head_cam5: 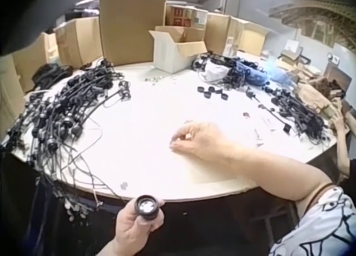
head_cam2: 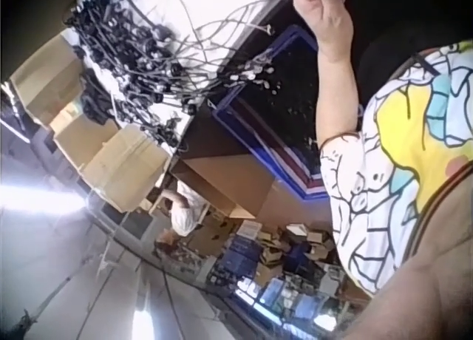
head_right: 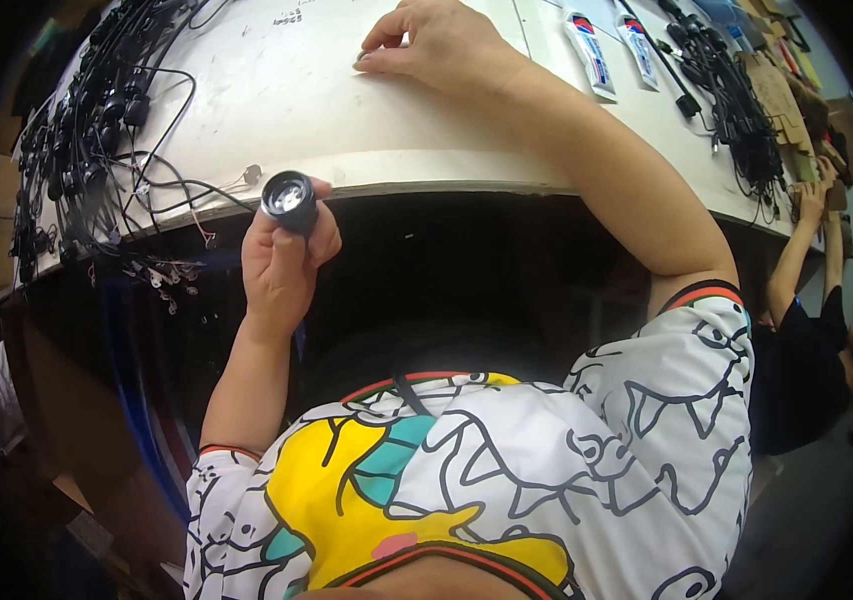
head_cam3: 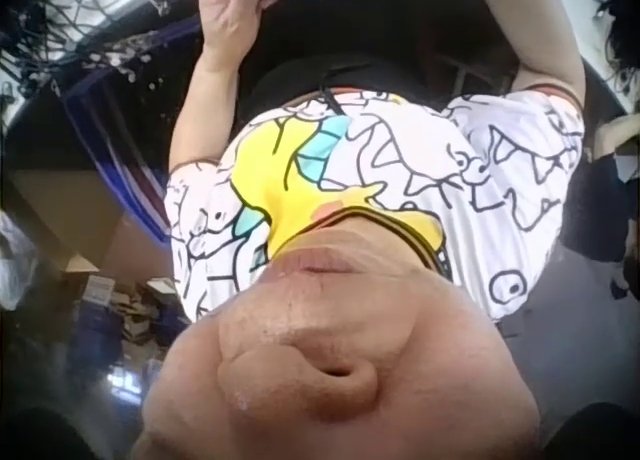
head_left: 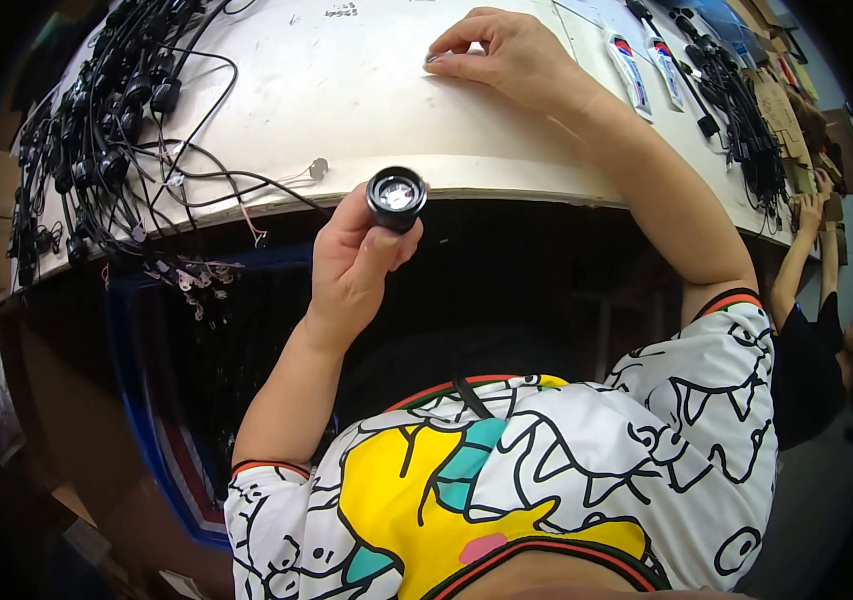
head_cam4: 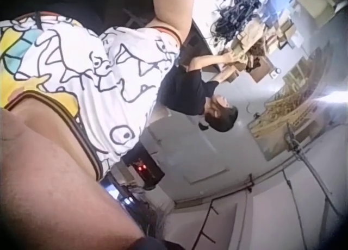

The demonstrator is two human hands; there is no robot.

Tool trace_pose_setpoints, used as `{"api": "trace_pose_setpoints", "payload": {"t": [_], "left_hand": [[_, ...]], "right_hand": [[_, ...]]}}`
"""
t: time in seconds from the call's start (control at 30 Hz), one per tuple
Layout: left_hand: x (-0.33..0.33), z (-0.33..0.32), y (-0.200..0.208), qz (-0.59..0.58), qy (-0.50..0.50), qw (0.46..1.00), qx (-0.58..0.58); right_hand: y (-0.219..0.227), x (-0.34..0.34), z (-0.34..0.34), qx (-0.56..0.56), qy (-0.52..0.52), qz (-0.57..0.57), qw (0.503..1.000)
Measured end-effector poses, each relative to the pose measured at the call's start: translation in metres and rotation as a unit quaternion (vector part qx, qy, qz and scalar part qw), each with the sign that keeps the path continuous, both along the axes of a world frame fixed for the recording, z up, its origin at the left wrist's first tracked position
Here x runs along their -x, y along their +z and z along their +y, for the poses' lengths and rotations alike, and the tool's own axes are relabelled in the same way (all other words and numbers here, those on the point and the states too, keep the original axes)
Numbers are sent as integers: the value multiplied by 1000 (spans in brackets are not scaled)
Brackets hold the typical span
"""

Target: The person applies glue from a tube to plastic housings, then inserts LED lights and wires into the housings by hand.

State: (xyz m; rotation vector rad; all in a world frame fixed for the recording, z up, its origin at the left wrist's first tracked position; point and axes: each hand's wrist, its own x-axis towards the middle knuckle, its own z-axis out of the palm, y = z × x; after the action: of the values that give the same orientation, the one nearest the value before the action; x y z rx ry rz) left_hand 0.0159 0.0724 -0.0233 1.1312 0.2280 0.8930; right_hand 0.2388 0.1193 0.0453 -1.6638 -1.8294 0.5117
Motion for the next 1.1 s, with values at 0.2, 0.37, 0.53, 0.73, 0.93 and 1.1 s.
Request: {"api": "trace_pose_setpoints", "payload": {"t": [0.2,0.37,0.53,0.73,0.93,1.1], "left_hand": [[-3,-1,6,68,15,998,0],[-8,0,5,20,-4,1000,14],[-15,-8,15,65,27,996,-54],[-11,-19,6,93,62,994,-9],[-20,2,13,123,33,990,-60],[-15,5,14,117,50,992,-9]], "right_hand": [[40,20,-34,-57,232,75,968],[40,30,-55,-45,246,65,966],[47,31,-71,-27,219,91,971],[46,30,-74,-13,265,53,963],[55,25,-67,24,229,73,970],[55,0,-40,17,146,41,988]]}}
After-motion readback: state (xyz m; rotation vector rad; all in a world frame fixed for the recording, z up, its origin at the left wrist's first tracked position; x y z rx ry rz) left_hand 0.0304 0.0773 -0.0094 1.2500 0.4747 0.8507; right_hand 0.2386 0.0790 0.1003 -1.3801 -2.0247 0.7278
